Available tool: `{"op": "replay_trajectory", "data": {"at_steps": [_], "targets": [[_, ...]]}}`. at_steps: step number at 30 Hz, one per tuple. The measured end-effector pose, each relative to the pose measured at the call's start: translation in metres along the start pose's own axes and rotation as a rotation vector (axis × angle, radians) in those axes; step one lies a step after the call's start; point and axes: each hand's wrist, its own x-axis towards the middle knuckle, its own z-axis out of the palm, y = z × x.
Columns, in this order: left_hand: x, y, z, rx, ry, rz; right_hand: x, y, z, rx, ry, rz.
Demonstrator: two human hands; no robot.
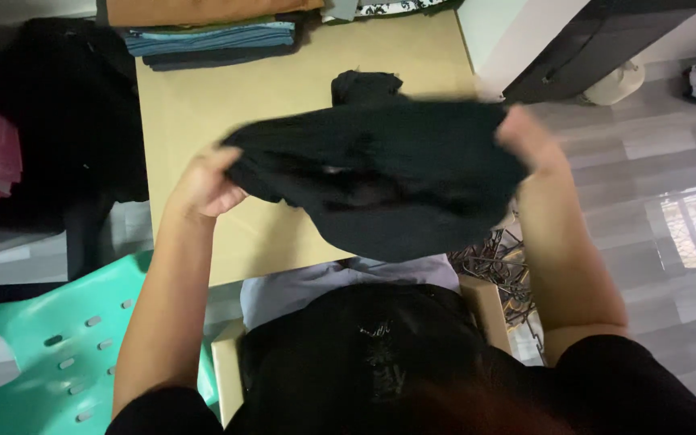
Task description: Folding shorts and a t-shirt on a table and stacking them with other laundry.
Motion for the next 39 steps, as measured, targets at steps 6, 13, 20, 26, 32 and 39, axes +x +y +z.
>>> {"op": "replay_trajectory", "data": {"at_steps": [6,13,20,26,32,39], "targets": [[-0.021,0.029,0.056,0.91,-0.299,0.339,0.055,0.059,-0.053,-0.521,-0.274,0.018],[0.018,-0.021,-0.058,0.939,-0.005,-0.046,0.092,0.011,-0.121,0.414,-0.379,0.237],[0.047,-0.046,0.022,-0.22,0.316,-0.198,0.076,0.1,-0.027,-0.62,-0.098,-0.644],[0.046,-0.061,0.052,0.08,0.014,-0.034,-0.006,0.145,0.099,-0.908,-0.577,-0.966],[0.04,-0.029,-0.034,-0.193,0.06,0.369,-0.013,0.162,0.081,-1.357,-0.726,-0.305],[0.004,-0.038,0.01,0.043,-0.005,0.226,0.067,0.163,0.014,-1.612,-0.22,-0.659]]}}
